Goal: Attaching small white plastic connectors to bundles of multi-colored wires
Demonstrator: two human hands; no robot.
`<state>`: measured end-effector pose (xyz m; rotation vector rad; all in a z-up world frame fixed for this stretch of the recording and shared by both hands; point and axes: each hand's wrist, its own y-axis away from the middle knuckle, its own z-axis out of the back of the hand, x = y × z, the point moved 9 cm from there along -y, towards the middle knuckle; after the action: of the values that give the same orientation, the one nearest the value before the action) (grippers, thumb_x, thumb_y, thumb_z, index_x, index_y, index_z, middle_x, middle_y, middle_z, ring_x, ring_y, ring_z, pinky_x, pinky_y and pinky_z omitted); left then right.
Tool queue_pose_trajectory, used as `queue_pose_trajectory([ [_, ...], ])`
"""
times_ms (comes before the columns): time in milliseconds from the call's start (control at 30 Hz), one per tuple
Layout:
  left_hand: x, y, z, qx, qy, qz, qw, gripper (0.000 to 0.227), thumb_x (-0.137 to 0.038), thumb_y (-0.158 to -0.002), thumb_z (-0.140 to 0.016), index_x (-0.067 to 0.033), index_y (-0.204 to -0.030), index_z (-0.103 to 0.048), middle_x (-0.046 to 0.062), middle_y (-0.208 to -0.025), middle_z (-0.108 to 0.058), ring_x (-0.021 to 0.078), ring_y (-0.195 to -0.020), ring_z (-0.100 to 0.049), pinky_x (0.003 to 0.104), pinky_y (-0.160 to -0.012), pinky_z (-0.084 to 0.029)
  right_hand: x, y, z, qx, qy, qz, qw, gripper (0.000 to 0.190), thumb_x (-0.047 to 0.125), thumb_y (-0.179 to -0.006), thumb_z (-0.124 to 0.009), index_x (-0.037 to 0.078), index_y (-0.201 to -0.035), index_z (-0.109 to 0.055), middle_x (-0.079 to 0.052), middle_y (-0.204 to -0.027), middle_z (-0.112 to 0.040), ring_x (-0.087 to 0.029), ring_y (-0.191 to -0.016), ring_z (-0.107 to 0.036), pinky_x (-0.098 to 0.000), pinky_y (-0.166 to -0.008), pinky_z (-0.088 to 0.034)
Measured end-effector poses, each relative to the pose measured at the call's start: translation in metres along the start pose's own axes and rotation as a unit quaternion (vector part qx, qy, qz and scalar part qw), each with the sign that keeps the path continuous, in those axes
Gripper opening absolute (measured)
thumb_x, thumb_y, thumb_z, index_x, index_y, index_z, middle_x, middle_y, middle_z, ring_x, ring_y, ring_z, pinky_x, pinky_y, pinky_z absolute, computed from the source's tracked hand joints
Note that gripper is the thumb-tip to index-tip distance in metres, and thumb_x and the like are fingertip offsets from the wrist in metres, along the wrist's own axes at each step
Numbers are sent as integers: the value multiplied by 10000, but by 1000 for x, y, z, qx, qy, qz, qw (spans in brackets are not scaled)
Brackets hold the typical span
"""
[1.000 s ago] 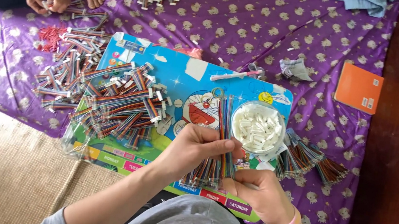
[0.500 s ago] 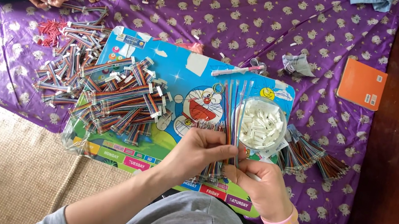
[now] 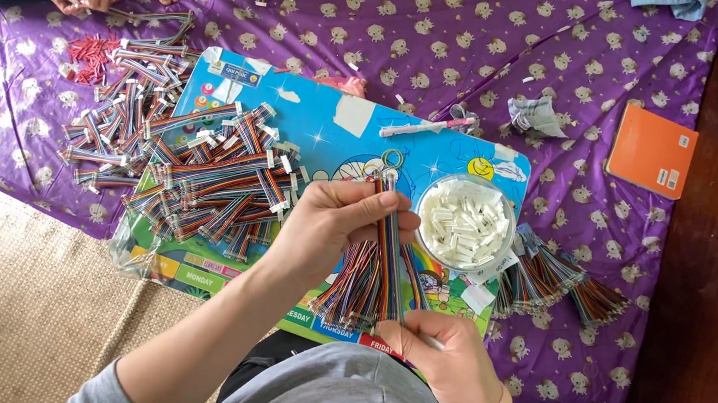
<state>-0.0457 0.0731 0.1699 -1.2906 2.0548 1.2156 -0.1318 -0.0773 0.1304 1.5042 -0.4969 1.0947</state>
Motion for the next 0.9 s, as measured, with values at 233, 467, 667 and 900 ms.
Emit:
queue_pose_trajectory([
  [233, -28, 31, -44, 159, -191, -186, 951, 200, -192, -934, -627, -29, -886, -733, 106, -837, -745, 164, -744, -712, 269, -680, -598, 31, -4, 40, -25, 44, -30, 998, 321, 285, -803, -662, 57, -943, -839, -114, -892, -864, -217, -750, -743, -360, -697, -596],
  [467, -10, 33, -50, 145, -319, -208, 913, 180, -165, -896, -694, -41, -773, -738, 92, -654, -726, 149, -531, -672, 236, -504, -512, 113, -4, 48, -74, -79, 235, 966, 100, 63, -832, -721, -26, -791, -743, -50, -495, -584, -22, -415, -376, -205, -433, -374],
  [667, -8, 39, -46, 125, -372, -244, 887, 182, -170, -890, -696, -72, -736, -702, 53, -579, -673, 142, -453, -583, 238, -464, -453, 111, -4, 48, -112, 21, 243, 963, 46, -3, -741, -765, -19, -782, -750, -39, -471, -554, -48, -434, -428, -208, -444, -415],
  [900, -4, 39, -49, 85, -482, -296, 820, 174, -131, -878, -672, -88, -710, -661, 61, -544, -641, 234, -444, -626, 286, -446, -483, 132, 12, 46, -203, 182, 239, 932, 51, 26, -742, -728, 39, -694, -738, -17, -400, -528, -70, -340, -449, -193, -369, -399],
])
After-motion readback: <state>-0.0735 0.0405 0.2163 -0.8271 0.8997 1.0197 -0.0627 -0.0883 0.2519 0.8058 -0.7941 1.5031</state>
